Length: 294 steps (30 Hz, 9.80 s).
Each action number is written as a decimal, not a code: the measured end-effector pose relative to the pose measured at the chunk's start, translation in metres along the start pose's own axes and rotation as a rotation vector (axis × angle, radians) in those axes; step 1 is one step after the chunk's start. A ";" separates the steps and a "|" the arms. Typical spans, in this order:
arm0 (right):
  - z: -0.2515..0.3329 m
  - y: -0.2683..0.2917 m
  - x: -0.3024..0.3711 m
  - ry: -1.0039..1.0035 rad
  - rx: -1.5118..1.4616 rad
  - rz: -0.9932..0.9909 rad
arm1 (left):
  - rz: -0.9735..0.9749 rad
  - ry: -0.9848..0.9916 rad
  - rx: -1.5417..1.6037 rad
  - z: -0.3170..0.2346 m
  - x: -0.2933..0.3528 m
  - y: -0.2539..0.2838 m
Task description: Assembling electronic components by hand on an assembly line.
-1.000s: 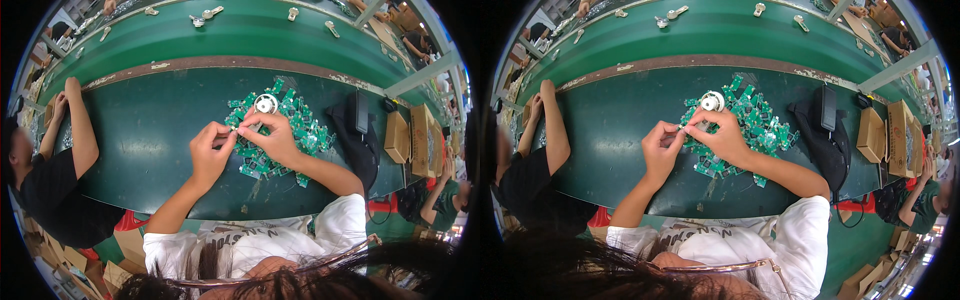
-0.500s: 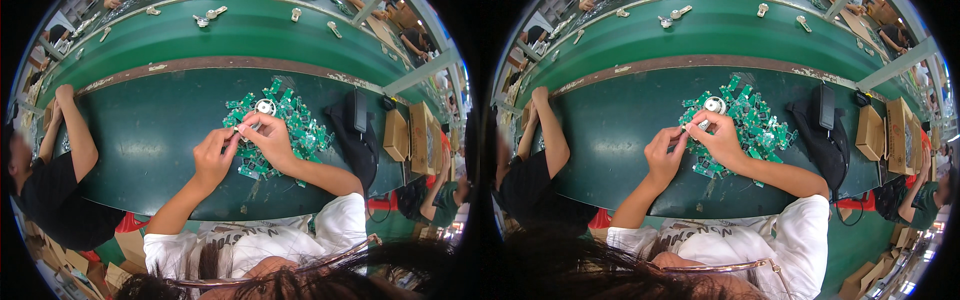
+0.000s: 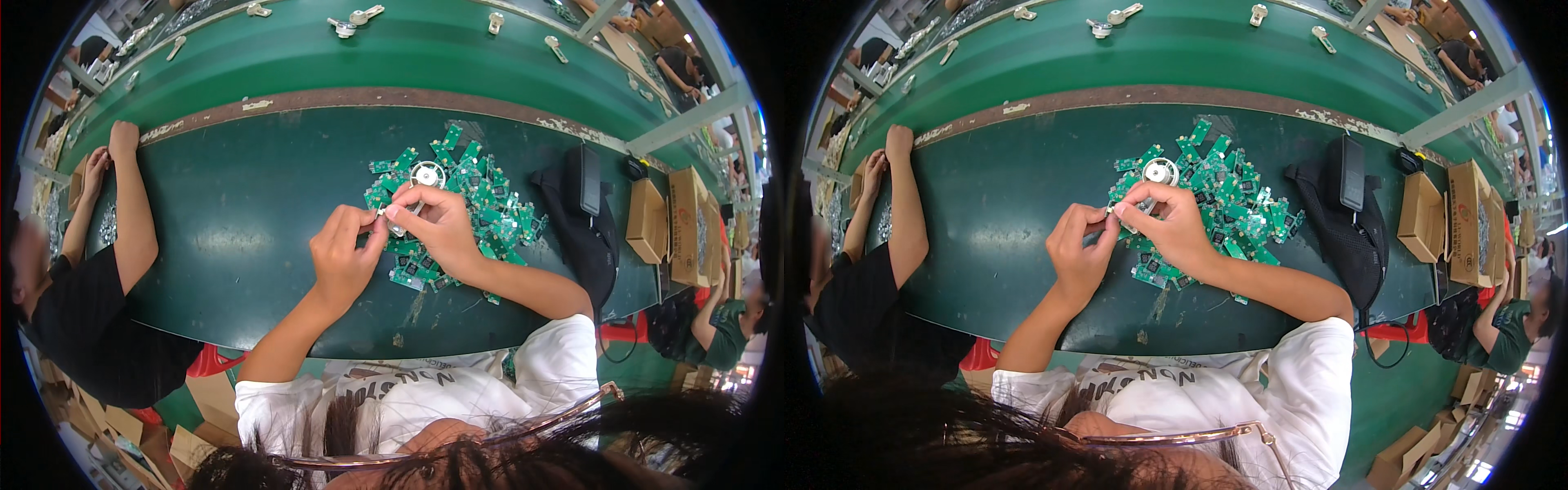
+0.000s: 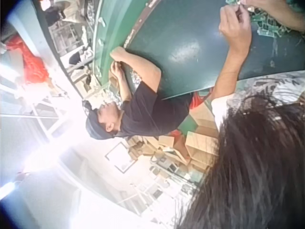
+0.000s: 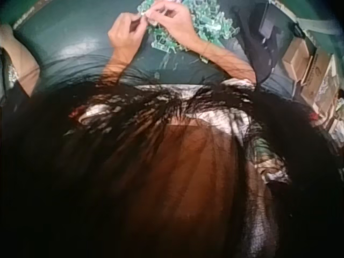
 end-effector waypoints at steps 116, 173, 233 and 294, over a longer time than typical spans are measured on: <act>0.073 -0.010 -0.016 0.711 0.728 0.543 | 0.350 0.897 1.152 0.047 0.020 -0.043; 0.006 0.226 -0.232 0.261 1.522 -0.561 | 0.459 -0.013 -0.554 0.029 0.010 -0.022; 0.030 -0.031 0.000 0.517 0.683 0.401 | 0.075 -0.078 -0.248 -0.004 -0.007 -0.003; 0.010 -0.006 -0.010 0.158 0.340 0.187 | 0.041 0.121 0.088 0.012 -0.002 -0.001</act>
Point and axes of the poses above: each hand's wrist, its own x-axis away from the middle knuckle, its own y-axis out of the back of the hand, z = x × y, the point moved 8 cm from there along -x, towards the middle knuckle, and after that the axes turned 4 degrees about y, right-handed, at the moved point
